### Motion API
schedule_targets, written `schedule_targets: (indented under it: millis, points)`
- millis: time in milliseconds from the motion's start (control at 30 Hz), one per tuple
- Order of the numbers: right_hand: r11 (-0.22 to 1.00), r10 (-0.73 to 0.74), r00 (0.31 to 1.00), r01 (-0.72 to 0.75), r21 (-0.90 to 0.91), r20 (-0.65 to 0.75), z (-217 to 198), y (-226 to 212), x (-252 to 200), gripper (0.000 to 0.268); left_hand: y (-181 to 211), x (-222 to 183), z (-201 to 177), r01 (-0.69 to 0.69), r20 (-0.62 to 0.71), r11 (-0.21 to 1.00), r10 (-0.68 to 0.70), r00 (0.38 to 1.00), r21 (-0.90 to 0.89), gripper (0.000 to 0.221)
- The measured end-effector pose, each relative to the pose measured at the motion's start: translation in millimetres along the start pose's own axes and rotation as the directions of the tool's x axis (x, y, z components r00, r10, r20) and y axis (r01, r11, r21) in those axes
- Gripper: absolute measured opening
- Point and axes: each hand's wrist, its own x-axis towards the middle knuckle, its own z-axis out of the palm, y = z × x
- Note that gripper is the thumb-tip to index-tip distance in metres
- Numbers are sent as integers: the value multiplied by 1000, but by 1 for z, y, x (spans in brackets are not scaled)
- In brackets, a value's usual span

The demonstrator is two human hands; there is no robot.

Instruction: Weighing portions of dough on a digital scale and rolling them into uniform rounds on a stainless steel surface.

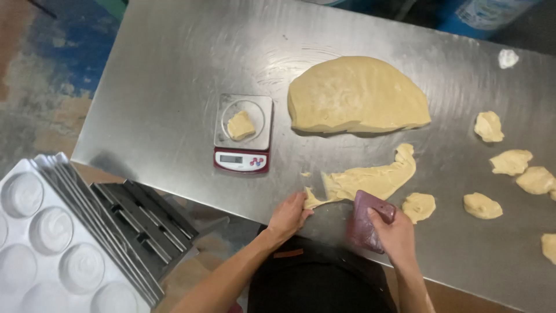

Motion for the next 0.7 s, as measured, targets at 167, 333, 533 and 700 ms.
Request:
schedule_targets:
  millis: [167,333,533,700]
  points:
    - [978,-136,980,156,-135,148,36,-15,0,36,-11,-9,16,-9,-133,1000,5,991,-29,38]
    - [902,-384,896,416,-118,223,65,-65,-16,31,-33,-11,39,68,-189,997,-72,979,-28,25]
    - [815,-440,858,505,-284,264,143,-59,-1,26,-64,-15,34,-26,-70,955,48,996,295,14]
    - [825,-399,885,460,-327,240,156,-72,15,34,-20,43,-111,184,-499,974,-96,861,130,45]
